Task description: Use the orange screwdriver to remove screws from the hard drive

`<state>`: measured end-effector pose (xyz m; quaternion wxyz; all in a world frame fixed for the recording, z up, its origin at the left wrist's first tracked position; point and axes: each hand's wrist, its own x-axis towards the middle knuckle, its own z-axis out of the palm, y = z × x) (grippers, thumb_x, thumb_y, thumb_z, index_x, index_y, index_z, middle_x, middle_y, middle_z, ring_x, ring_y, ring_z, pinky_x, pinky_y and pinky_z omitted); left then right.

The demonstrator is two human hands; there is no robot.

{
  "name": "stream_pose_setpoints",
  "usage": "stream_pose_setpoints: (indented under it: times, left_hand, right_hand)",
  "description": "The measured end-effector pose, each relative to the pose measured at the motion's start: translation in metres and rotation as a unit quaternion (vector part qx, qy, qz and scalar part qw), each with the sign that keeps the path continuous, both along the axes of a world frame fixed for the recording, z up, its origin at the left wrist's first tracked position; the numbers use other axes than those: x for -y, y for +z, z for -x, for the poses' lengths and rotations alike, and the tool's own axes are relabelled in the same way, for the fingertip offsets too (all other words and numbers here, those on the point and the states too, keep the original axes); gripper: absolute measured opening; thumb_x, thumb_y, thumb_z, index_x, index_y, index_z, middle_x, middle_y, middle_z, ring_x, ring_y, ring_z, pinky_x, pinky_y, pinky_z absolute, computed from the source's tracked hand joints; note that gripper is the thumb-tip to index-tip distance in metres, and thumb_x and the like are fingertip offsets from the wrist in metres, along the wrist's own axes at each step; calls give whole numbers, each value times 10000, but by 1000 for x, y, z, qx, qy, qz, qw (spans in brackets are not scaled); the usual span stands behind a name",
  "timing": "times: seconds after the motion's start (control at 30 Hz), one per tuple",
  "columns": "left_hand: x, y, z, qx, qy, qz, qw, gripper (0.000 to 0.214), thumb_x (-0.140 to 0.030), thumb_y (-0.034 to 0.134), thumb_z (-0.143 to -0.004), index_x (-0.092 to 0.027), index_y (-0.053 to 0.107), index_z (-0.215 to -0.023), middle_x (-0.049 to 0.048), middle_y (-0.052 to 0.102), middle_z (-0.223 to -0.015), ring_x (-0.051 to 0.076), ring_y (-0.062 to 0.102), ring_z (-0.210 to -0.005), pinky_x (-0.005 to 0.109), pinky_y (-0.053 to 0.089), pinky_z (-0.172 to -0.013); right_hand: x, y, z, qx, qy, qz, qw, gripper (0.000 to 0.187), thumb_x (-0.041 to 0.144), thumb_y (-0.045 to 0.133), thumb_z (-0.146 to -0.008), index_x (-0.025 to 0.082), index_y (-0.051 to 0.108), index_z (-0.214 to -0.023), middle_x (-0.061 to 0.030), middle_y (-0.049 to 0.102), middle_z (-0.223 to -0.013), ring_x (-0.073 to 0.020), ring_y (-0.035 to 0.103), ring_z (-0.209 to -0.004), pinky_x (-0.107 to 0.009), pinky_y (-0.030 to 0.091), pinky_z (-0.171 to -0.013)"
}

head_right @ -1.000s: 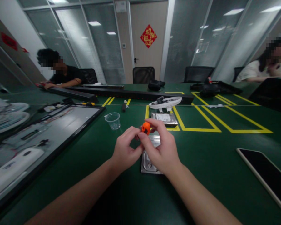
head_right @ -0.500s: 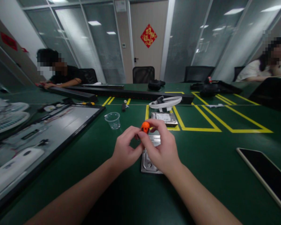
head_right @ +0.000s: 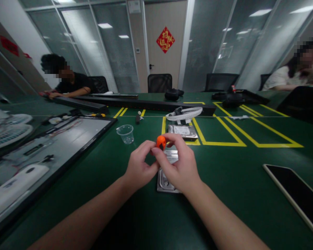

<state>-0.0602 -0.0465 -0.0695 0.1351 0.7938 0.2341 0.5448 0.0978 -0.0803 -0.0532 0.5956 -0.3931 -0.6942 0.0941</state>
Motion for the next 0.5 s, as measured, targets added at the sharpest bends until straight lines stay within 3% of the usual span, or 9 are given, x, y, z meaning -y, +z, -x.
stream_pose_setpoints:
  times: [0.17, 0.37, 0.5]
  left_hand:
    - [1, 2, 0, -25, -1, 3, 1000, 41, -172, 603, -988, -198, 588, -960, 34, 629, -875, 183, 583, -810, 319, 475, -725]
    - [1, -1, -1, -4, 7, 7, 1000, 105, -166, 672, -915, -198, 584, -963, 26, 620, -877, 184, 583, -805, 317, 464, -714]
    - [0, -2, 0, -15, 7, 8, 1000, 109, -140, 660, -912, -200, 585, -962, 38, 642, -900, 199, 605, -845, 331, 477, -744]
  right_hand:
    - [5, 0, -2, 11, 40, 39, 998, 412, 309, 554, -1087, 288, 581, -1497, -85, 723, -1388, -259, 708, -1232, -464, 559, -1067]
    - [1, -1, 0, 16, 6, 0, 1000, 309, 295, 648, -1037, 276, 624, -1345, -57, 736, -1175, -224, 717, -1027, -402, 598, -907]
    - [0, -1, 1, 10, -18, -6, 1000, 300, 325, 740, -977, 271, 637, -1254, -53, 725, -1106, -240, 710, -998, -430, 600, -896]
